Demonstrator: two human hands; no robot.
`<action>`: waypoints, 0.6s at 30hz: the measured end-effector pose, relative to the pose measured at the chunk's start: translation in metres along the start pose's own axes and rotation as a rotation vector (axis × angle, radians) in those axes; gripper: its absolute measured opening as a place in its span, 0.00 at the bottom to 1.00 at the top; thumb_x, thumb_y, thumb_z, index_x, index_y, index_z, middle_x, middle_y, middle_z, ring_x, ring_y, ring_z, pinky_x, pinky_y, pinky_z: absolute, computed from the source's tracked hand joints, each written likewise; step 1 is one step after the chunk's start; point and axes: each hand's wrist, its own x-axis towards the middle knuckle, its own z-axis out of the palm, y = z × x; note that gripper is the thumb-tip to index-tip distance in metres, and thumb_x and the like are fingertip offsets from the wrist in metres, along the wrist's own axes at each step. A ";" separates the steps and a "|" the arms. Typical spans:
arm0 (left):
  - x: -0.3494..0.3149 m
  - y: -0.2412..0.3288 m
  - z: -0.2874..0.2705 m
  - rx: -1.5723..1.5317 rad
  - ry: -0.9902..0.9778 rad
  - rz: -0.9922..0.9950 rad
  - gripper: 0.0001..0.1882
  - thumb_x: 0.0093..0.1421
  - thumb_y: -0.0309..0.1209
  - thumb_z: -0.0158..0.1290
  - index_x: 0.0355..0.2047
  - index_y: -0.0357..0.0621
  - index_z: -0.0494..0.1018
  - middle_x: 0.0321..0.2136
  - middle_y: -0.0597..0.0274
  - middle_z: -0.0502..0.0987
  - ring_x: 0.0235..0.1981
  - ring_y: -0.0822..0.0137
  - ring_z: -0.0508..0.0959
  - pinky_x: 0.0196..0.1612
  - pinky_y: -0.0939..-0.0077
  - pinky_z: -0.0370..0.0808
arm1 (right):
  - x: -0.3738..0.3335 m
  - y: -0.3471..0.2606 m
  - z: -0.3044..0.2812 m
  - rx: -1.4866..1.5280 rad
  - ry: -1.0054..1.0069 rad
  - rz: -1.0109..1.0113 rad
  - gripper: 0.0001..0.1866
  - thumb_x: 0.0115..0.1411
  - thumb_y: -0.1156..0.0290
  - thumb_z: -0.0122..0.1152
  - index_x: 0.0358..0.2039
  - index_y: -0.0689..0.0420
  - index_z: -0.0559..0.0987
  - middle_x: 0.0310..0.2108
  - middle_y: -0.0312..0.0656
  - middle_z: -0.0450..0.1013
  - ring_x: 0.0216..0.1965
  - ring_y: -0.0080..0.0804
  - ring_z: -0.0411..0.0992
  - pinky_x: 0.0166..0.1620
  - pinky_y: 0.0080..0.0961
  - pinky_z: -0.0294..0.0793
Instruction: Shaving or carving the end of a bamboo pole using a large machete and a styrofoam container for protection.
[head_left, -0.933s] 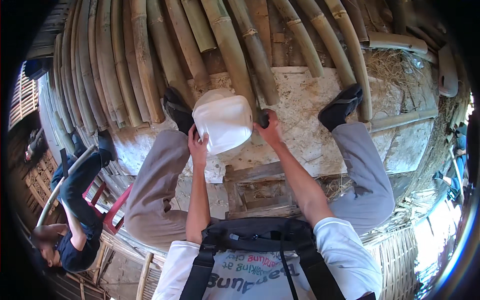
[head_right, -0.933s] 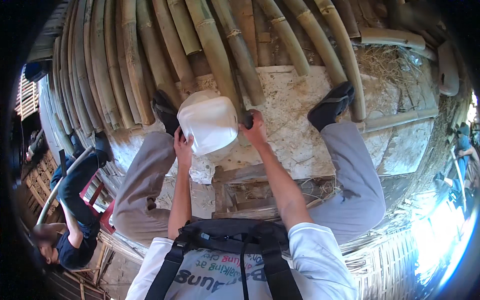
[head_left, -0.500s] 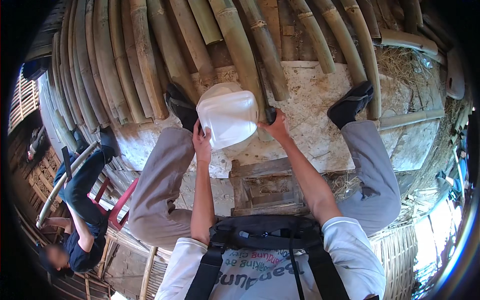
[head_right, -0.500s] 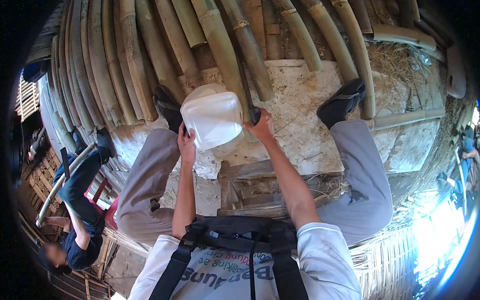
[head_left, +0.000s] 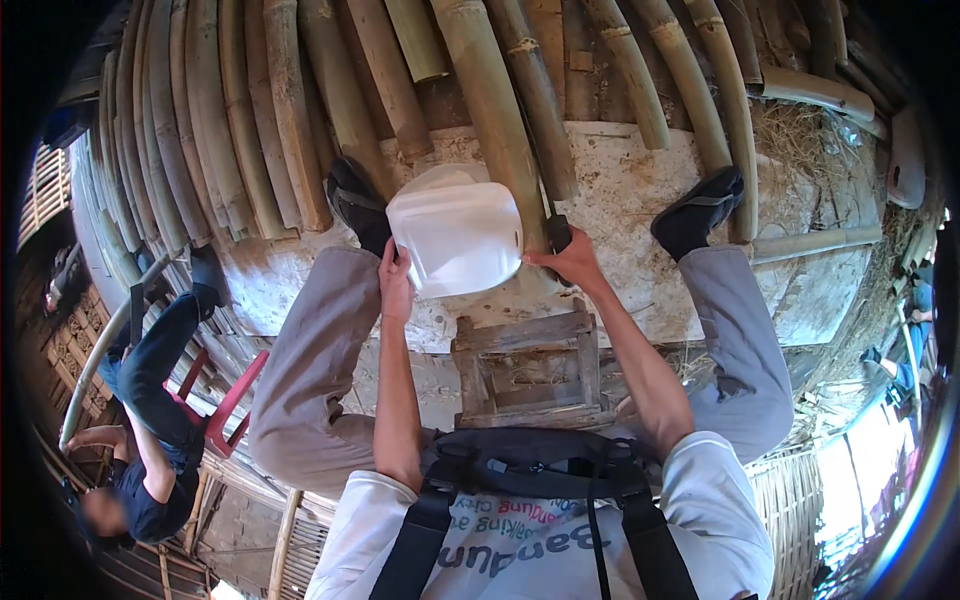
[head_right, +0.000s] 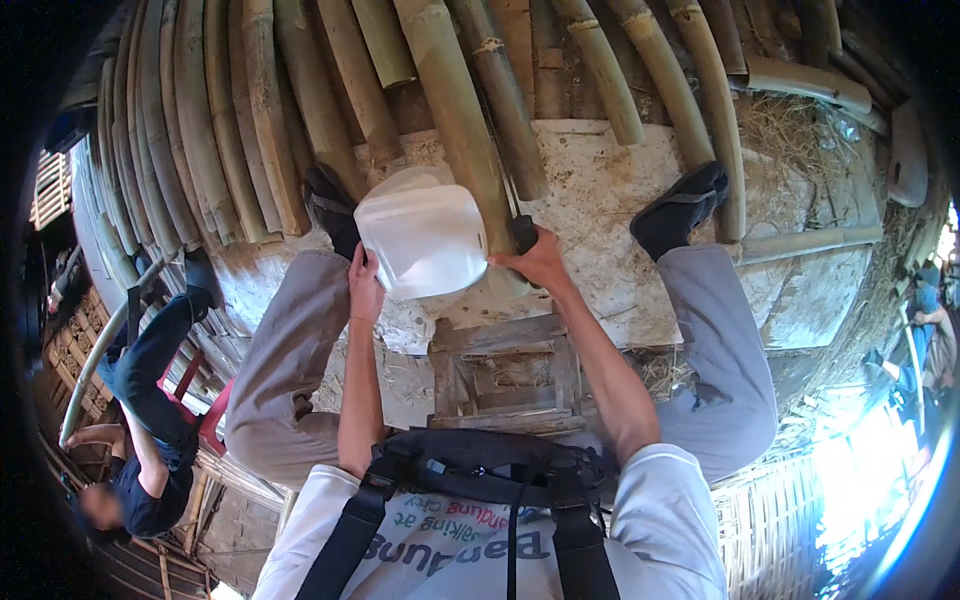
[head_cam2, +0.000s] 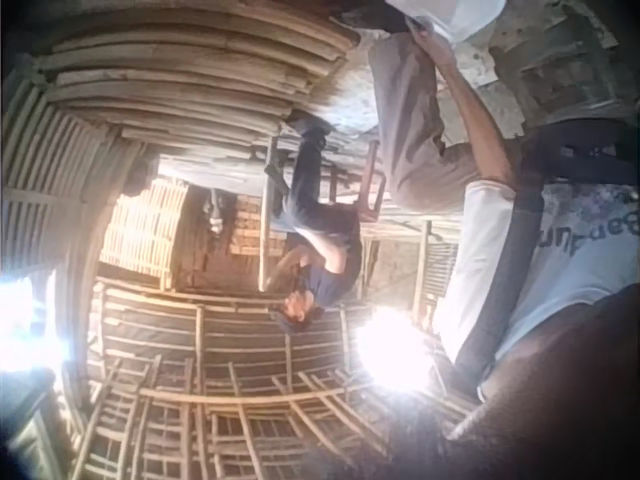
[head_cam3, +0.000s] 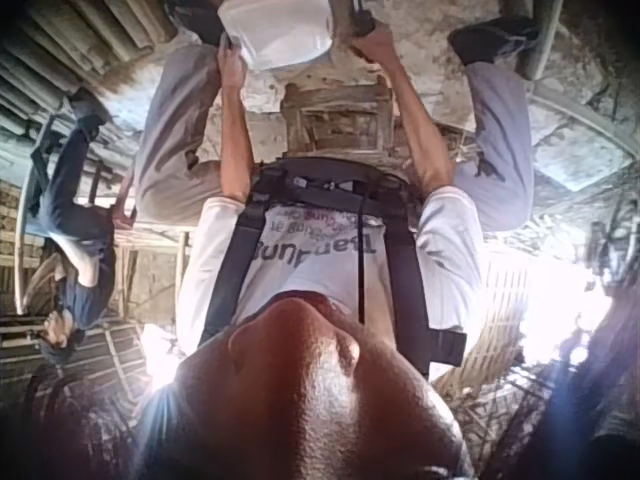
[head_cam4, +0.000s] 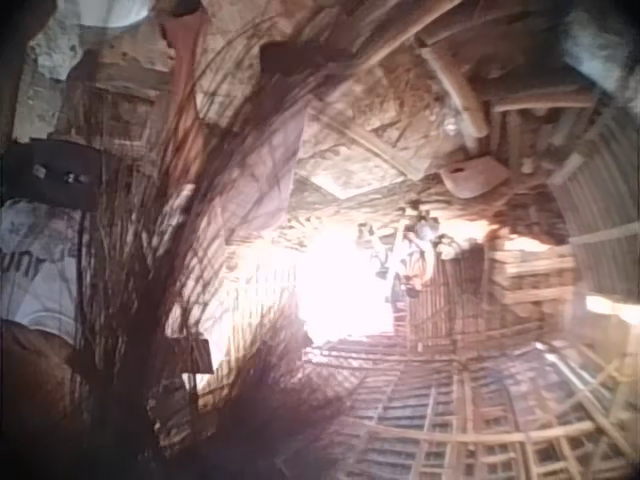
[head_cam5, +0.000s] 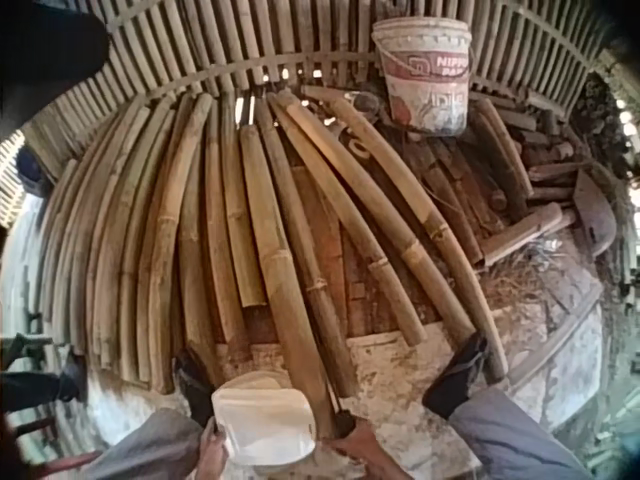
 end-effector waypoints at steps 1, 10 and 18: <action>-0.001 0.002 0.002 -0.066 -0.005 -0.030 0.27 0.61 0.34 0.51 0.57 0.38 0.58 0.48 0.60 0.71 0.48 0.70 0.70 0.52 0.77 0.65 | -0.013 -0.014 -0.010 -0.009 0.001 0.005 0.36 0.30 0.55 0.79 0.37 0.65 0.76 0.33 0.46 0.76 0.33 0.34 0.74 0.41 0.29 0.73; 0.007 -0.015 0.051 -0.142 -0.450 -0.329 0.34 0.57 0.29 0.55 0.59 0.43 0.50 0.45 0.63 0.72 0.44 0.65 0.74 0.47 0.64 0.72 | -0.078 -0.065 -0.016 -0.220 0.096 -0.065 0.26 0.37 0.59 0.74 0.31 0.65 0.75 0.27 0.50 0.75 0.29 0.41 0.74 0.34 0.32 0.71; -0.020 -0.023 0.106 -0.120 -0.404 -0.335 0.31 0.53 0.38 0.61 0.51 0.35 0.63 0.44 0.58 0.73 0.43 0.66 0.75 0.46 0.72 0.74 | -0.110 -0.058 0.007 0.021 0.348 -0.453 0.19 0.48 0.67 0.61 0.39 0.65 0.74 0.32 0.55 0.75 0.36 0.47 0.76 0.38 0.33 0.73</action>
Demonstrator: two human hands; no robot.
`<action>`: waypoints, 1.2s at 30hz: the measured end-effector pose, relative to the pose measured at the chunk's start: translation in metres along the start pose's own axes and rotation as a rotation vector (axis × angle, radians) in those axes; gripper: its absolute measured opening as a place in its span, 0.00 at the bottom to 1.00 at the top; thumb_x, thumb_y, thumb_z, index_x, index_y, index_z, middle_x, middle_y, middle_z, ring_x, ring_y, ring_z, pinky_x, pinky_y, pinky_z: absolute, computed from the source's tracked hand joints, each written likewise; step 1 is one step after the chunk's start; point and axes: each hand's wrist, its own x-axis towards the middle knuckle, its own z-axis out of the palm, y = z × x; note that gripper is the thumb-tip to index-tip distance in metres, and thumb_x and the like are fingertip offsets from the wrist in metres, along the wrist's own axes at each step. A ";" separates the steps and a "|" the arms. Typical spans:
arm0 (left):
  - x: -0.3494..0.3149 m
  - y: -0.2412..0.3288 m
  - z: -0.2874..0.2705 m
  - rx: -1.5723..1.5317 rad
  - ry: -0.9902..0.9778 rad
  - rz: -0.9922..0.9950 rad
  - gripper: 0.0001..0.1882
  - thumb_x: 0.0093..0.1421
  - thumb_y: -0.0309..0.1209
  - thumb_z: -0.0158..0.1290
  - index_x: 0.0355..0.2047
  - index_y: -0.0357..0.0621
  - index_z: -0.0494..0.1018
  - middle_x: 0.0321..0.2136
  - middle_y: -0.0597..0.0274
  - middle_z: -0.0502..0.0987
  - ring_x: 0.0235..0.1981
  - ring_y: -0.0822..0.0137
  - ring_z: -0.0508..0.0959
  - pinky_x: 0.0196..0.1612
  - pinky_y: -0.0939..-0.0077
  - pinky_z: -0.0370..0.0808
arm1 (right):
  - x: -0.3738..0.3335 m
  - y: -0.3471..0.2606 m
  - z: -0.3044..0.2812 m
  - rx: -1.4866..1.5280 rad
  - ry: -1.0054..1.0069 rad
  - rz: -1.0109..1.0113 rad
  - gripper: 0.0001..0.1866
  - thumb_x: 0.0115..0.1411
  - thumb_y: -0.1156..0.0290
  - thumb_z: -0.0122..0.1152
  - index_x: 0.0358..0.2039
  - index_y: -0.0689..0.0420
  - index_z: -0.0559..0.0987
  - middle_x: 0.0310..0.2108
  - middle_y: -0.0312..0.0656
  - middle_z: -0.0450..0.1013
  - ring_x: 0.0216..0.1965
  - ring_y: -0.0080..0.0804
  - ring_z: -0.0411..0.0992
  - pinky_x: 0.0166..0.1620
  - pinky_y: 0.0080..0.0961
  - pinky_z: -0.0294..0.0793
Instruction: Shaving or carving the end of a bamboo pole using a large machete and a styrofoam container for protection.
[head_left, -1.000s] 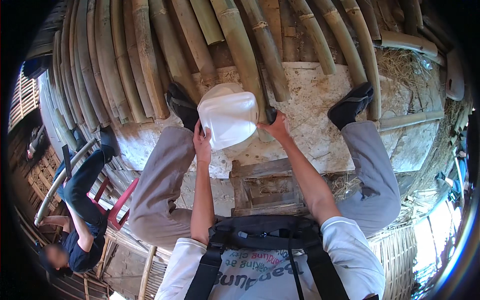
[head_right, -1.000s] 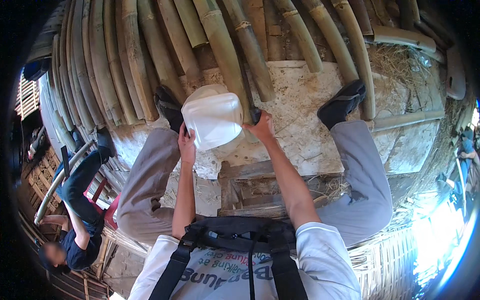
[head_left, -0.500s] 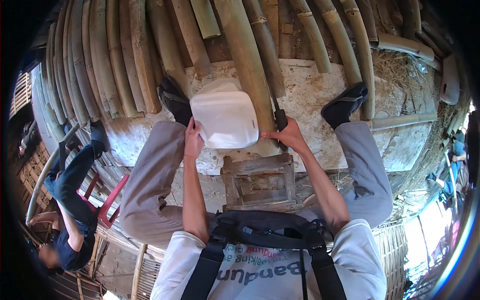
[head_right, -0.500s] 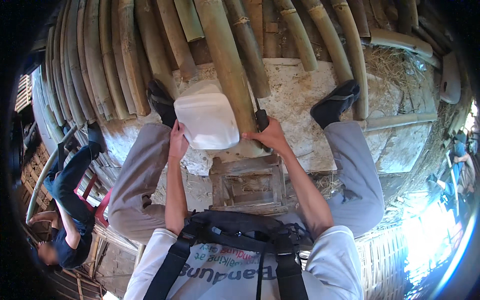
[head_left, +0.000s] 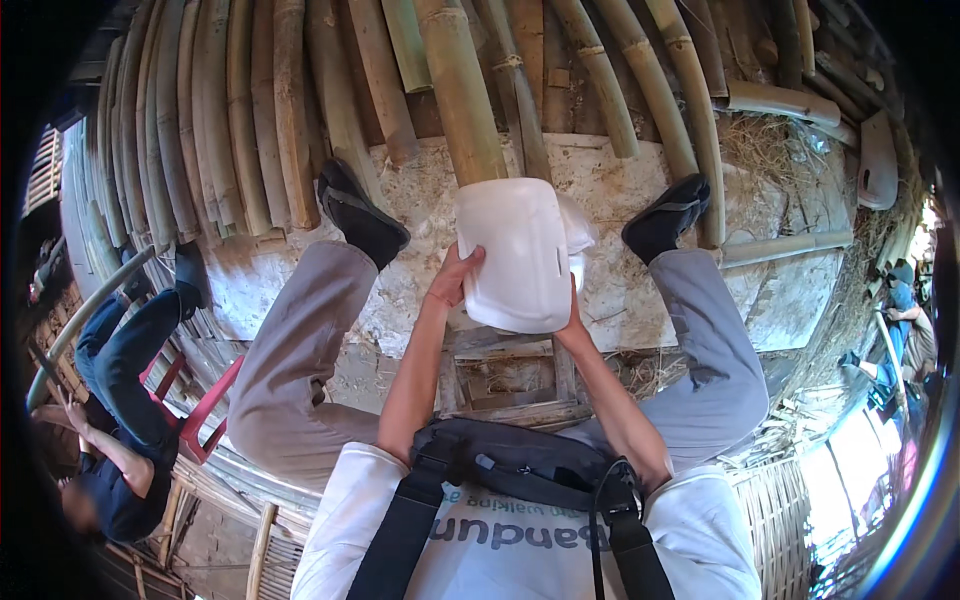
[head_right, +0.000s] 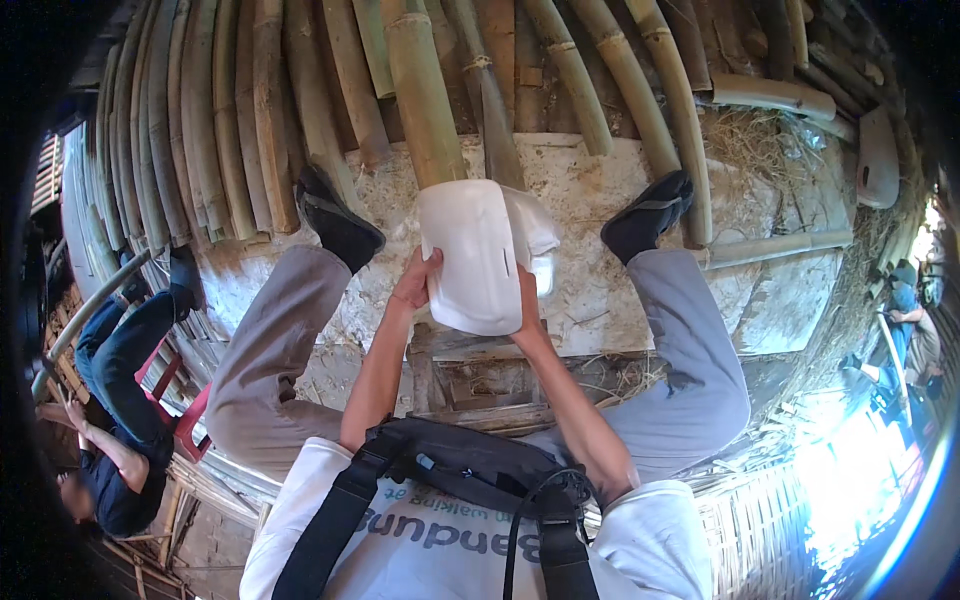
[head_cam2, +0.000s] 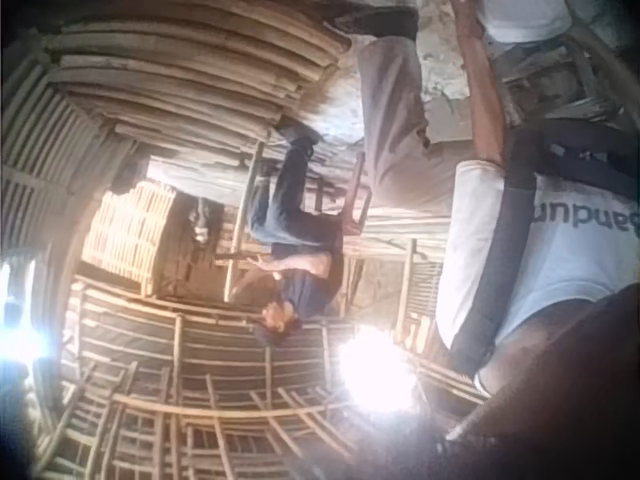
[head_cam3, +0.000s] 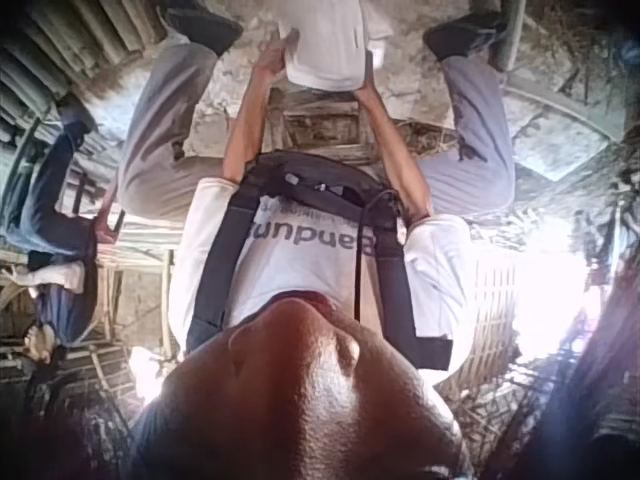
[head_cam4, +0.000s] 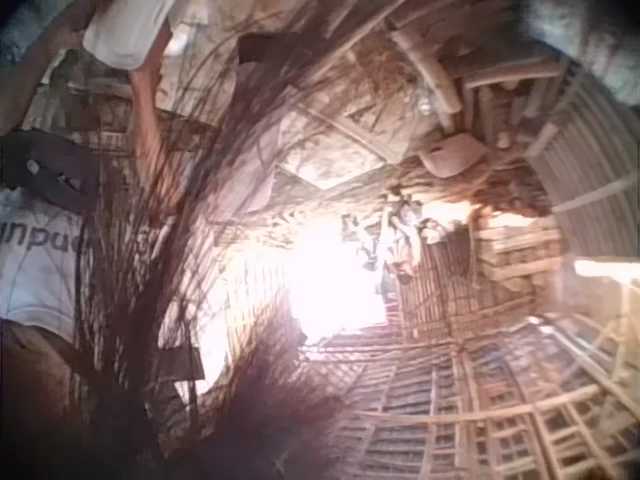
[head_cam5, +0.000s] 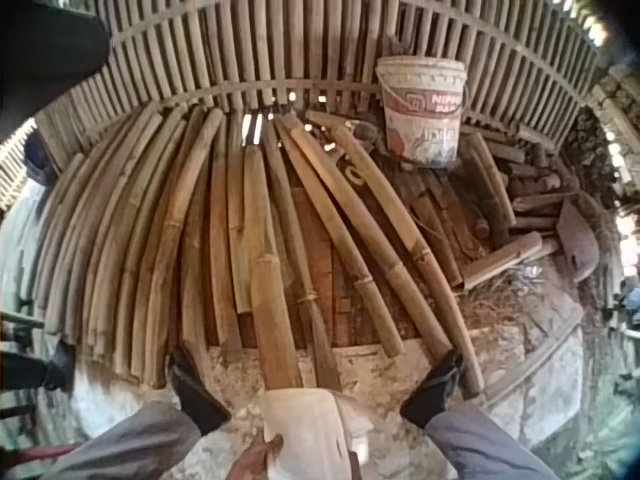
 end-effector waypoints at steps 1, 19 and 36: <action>-0.002 0.003 0.008 0.001 -0.004 0.010 0.31 0.53 0.38 0.61 0.51 0.35 0.63 0.44 0.58 0.73 0.43 0.66 0.75 0.46 0.72 0.74 | -0.004 0.004 0.000 0.095 0.008 -0.043 0.20 0.48 0.68 0.61 0.41 0.65 0.74 0.32 0.52 0.76 0.36 0.44 0.76 0.38 0.32 0.73; -0.055 0.051 0.089 -0.140 -0.242 0.035 0.30 0.56 0.37 0.56 0.54 0.33 0.61 0.45 0.47 0.74 0.43 0.58 0.77 0.47 0.65 0.76 | -0.047 -0.080 -0.046 0.201 -0.038 0.037 0.18 0.46 0.73 0.59 0.38 0.67 0.75 0.32 0.45 0.76 0.35 0.29 0.74 0.39 0.24 0.71; -0.401 0.135 0.056 0.543 0.137 -0.026 0.37 0.44 0.31 0.64 0.52 0.31 0.62 0.40 0.53 0.75 0.40 0.66 0.76 0.44 0.74 0.75 | -0.202 -0.191 -0.130 0.310 -0.248 -0.104 0.08 0.55 0.77 0.57 0.33 0.68 0.70 0.28 0.45 0.75 0.28 0.26 0.75 0.33 0.22 0.75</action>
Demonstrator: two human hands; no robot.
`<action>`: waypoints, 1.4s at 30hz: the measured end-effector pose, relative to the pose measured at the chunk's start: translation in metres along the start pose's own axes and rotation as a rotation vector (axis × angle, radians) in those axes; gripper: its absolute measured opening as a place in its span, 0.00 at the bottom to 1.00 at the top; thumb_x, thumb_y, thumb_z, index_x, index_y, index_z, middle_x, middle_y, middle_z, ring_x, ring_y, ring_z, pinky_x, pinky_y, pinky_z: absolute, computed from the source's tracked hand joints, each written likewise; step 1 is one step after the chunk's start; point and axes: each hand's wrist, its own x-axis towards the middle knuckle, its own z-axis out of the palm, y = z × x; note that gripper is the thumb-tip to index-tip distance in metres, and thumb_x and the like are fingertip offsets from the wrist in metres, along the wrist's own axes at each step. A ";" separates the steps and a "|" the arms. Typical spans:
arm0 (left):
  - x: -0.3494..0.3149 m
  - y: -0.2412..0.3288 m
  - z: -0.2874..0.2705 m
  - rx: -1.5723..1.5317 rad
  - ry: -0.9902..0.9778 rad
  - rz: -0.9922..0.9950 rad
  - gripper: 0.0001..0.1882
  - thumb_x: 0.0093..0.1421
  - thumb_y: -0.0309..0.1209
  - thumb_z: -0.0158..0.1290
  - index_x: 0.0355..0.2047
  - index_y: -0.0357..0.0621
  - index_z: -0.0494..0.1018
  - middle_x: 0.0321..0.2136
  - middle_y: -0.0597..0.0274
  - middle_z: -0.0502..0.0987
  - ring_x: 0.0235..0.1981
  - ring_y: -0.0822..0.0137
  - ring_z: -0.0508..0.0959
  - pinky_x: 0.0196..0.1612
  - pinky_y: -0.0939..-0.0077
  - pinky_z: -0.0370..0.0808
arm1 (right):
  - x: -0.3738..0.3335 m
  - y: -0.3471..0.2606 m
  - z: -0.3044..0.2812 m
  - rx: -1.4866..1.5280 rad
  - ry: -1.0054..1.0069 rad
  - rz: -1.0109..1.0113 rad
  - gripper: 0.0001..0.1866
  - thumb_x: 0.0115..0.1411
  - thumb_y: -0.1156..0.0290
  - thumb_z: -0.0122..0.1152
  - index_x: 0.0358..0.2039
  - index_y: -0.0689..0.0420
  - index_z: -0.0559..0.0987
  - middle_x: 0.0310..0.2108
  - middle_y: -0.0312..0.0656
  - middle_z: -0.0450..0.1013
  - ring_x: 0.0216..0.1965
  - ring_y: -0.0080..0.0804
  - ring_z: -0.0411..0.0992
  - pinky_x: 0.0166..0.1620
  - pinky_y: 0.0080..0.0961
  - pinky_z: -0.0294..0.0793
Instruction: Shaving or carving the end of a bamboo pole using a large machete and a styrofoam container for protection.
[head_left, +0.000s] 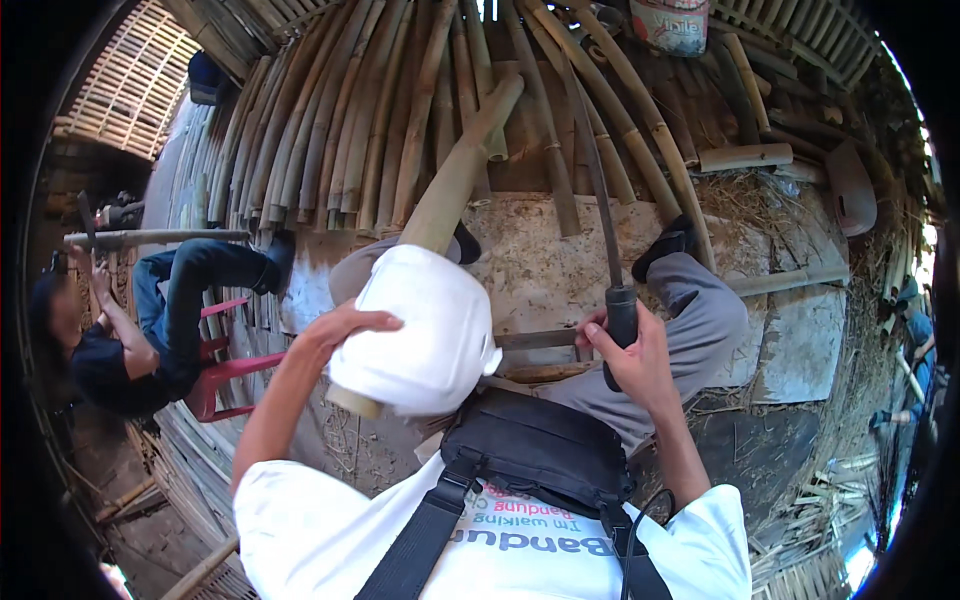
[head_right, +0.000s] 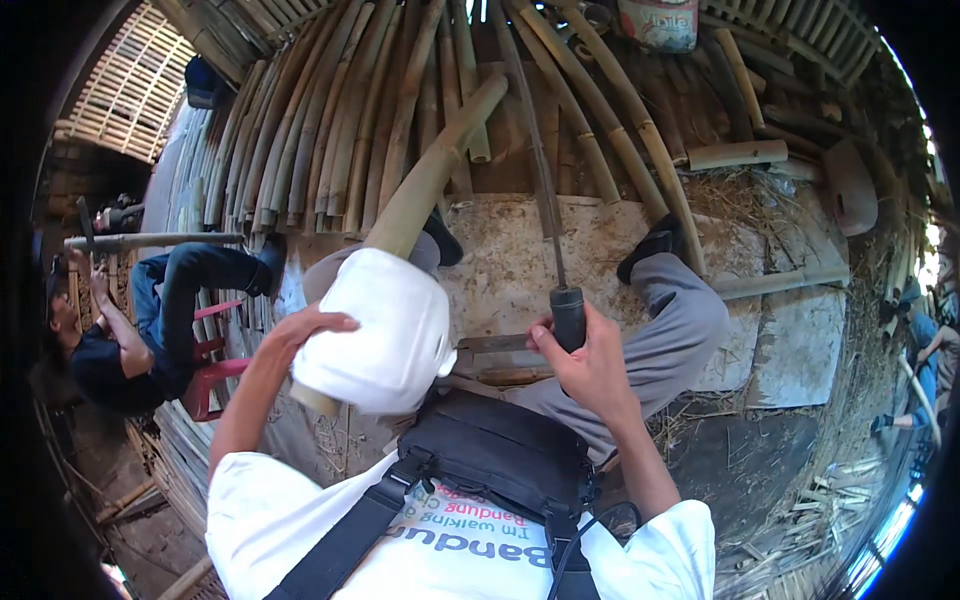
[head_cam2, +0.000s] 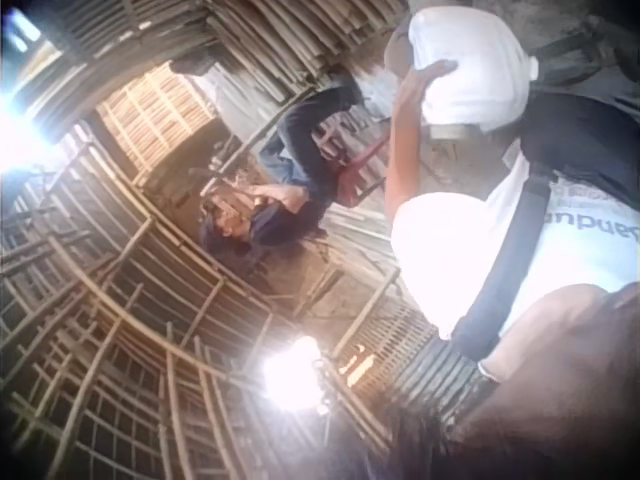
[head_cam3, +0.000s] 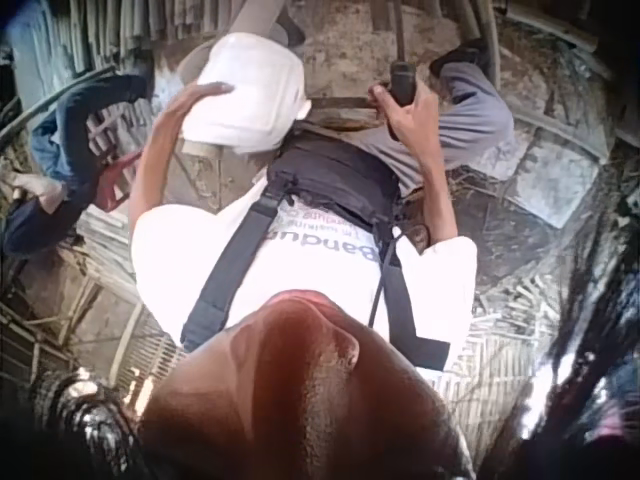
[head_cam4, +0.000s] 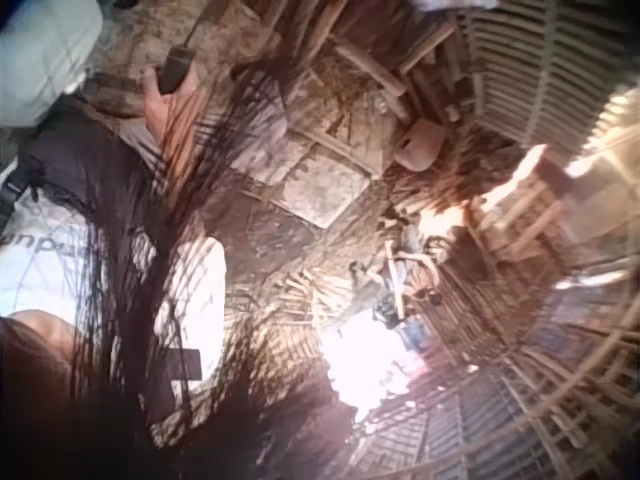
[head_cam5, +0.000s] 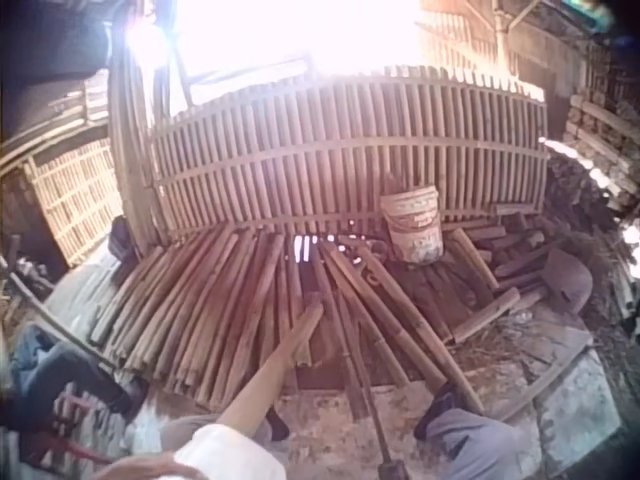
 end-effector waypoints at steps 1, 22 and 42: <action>-0.016 -0.002 -0.002 0.021 -0.008 -0.033 0.37 0.43 0.31 0.65 0.53 0.31 0.61 0.39 0.53 0.75 0.40 0.65 0.76 0.45 0.73 0.74 | 0.003 0.002 0.003 -0.104 0.002 -0.088 0.09 0.54 0.76 0.58 0.34 0.66 0.71 0.27 0.44 0.75 0.28 0.25 0.74 0.34 0.22 0.74; -0.159 0.009 0.003 1.365 0.425 -0.157 0.44 0.26 0.39 0.67 0.49 0.41 0.66 0.38 0.47 0.76 0.38 0.49 0.77 0.46 0.63 0.72 | 0.068 0.061 0.148 -0.218 -0.242 -0.441 0.34 0.41 0.67 0.73 0.48 0.64 0.69 0.48 0.54 0.68 0.46 0.47 0.71 0.48 0.33 0.69; -0.221 0.131 0.047 2.507 0.931 0.579 0.34 0.44 0.15 0.51 0.54 0.51 0.67 0.45 0.51 0.72 0.46 0.53 0.72 0.49 0.62 0.71 | 0.064 0.006 0.149 -0.162 -0.087 -0.523 0.29 0.39 0.64 0.75 0.39 0.66 0.74 0.44 0.55 0.70 0.52 0.48 0.67 0.50 0.35 0.68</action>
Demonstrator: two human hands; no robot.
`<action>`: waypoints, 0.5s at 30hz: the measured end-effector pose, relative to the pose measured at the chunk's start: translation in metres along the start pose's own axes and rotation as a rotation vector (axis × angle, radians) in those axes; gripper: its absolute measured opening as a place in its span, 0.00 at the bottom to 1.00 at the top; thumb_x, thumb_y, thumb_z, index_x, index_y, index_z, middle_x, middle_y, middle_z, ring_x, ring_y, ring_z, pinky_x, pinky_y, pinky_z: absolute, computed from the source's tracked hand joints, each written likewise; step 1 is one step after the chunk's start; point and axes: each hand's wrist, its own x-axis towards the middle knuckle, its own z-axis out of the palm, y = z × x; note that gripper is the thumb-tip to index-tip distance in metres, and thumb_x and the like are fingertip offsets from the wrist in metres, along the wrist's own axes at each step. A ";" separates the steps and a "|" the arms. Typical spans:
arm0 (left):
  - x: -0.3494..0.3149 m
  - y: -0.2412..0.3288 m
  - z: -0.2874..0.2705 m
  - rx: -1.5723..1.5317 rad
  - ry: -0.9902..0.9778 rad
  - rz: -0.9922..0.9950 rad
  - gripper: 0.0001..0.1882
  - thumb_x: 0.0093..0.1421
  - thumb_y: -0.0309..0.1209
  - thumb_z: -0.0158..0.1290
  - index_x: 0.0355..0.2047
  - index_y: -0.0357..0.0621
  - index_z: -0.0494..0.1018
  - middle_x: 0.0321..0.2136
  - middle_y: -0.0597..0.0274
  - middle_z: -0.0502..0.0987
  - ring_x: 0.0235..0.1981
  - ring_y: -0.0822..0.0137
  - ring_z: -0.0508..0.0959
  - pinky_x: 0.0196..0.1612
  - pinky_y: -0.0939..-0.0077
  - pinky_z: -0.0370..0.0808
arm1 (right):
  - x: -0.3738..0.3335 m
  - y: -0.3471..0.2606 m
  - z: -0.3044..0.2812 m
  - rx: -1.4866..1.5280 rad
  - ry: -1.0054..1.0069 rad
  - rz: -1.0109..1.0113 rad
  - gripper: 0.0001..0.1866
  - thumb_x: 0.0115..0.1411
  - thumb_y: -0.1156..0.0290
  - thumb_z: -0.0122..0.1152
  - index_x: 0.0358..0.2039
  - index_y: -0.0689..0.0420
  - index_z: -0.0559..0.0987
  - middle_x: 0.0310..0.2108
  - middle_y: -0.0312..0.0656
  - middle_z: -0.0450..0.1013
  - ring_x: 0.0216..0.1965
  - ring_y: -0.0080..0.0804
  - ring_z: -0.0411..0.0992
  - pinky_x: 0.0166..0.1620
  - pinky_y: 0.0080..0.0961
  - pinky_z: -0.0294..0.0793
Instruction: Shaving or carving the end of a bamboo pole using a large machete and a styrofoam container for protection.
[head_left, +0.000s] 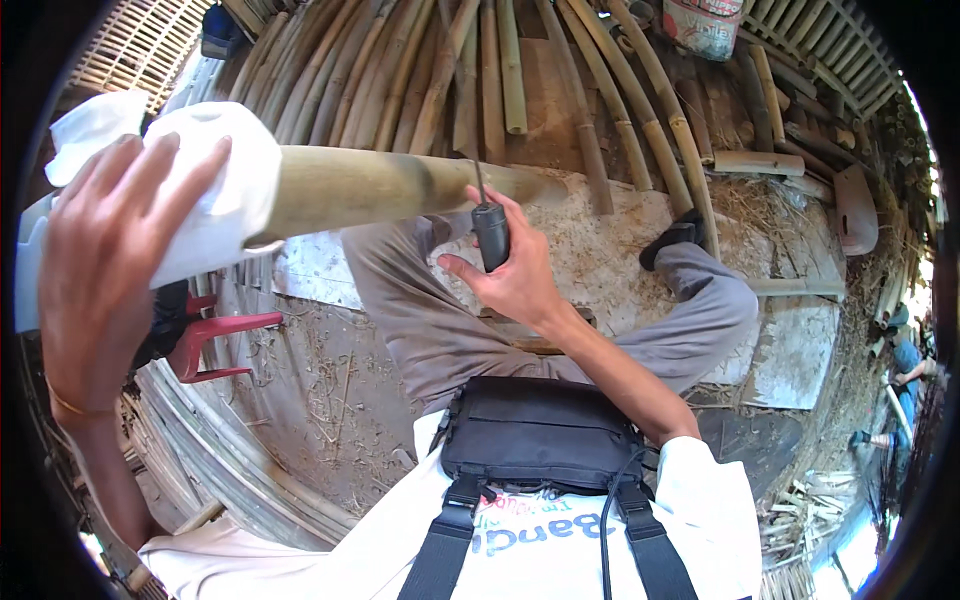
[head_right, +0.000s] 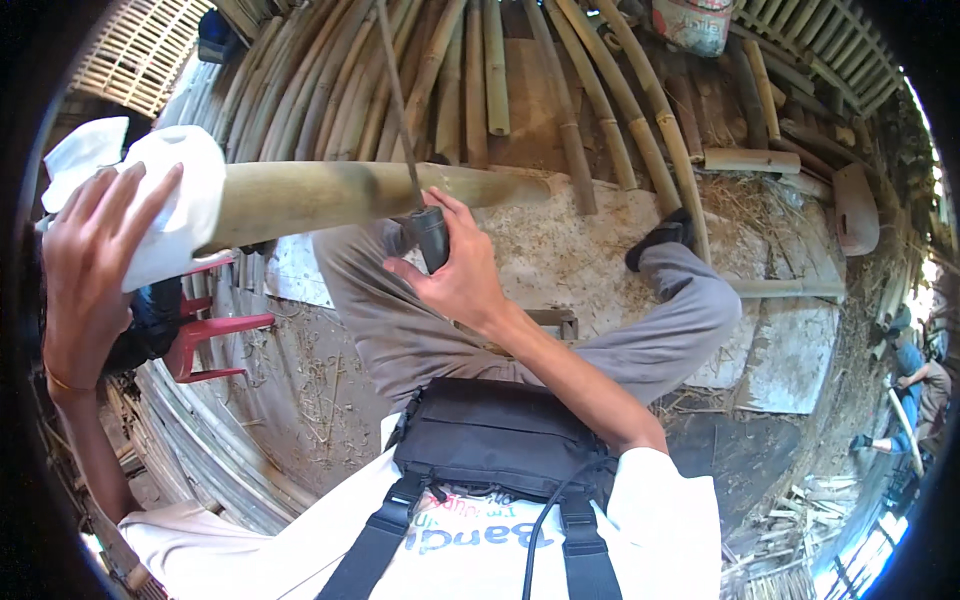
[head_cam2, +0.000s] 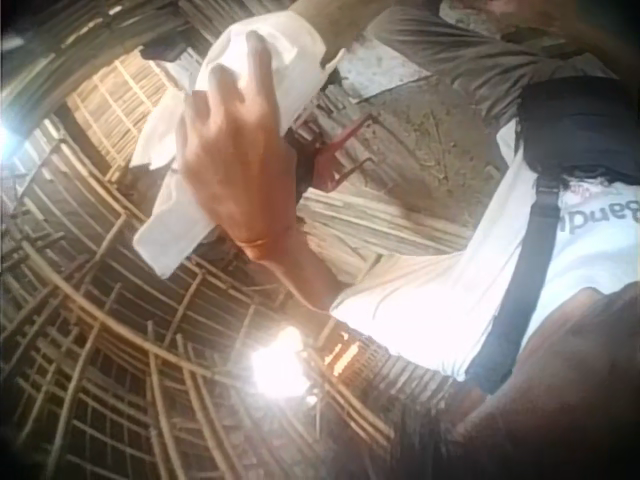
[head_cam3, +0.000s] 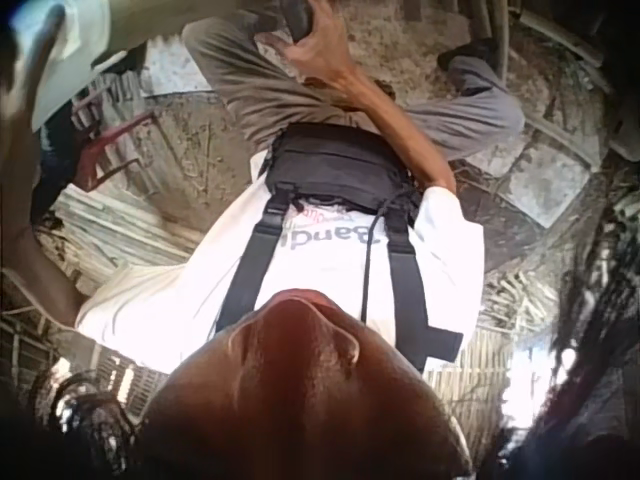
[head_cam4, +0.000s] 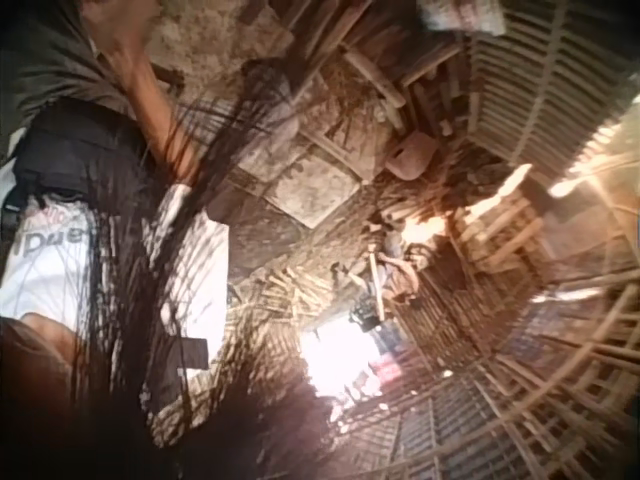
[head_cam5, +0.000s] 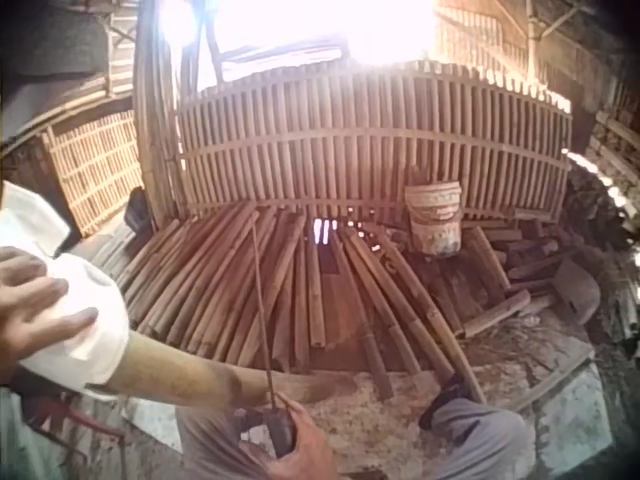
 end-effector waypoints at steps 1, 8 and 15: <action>-0.004 0.003 -0.011 0.040 -0.010 0.016 0.32 0.46 0.16 0.49 0.54 0.50 0.68 0.44 0.51 0.73 0.46 0.53 0.73 0.49 0.61 0.71 | 0.001 -0.006 0.003 0.031 0.011 -0.012 0.29 0.38 0.64 0.76 0.38 0.66 0.74 0.43 0.56 0.71 0.52 0.48 0.66 0.49 0.35 0.68; 0.002 0.021 -0.043 0.111 0.089 0.095 0.27 0.48 0.23 0.53 0.51 0.56 0.70 0.43 0.55 0.74 0.44 0.56 0.75 0.49 0.63 0.73 | 0.025 -0.044 -0.010 -0.064 -0.003 -0.185 0.45 0.35 0.59 0.79 0.53 0.61 0.68 0.46 0.39 0.73 0.27 0.21 0.67 0.35 0.20 0.71; 0.004 0.029 -0.062 0.057 0.097 0.075 0.25 0.46 0.26 0.53 0.47 0.57 0.72 0.41 0.55 0.74 0.42 0.58 0.75 0.47 0.64 0.74 | 0.041 -0.066 -0.002 -0.053 -0.057 -0.342 0.37 0.35 0.63 0.79 0.47 0.63 0.73 0.42 0.42 0.74 0.39 0.25 0.73 0.44 0.23 0.73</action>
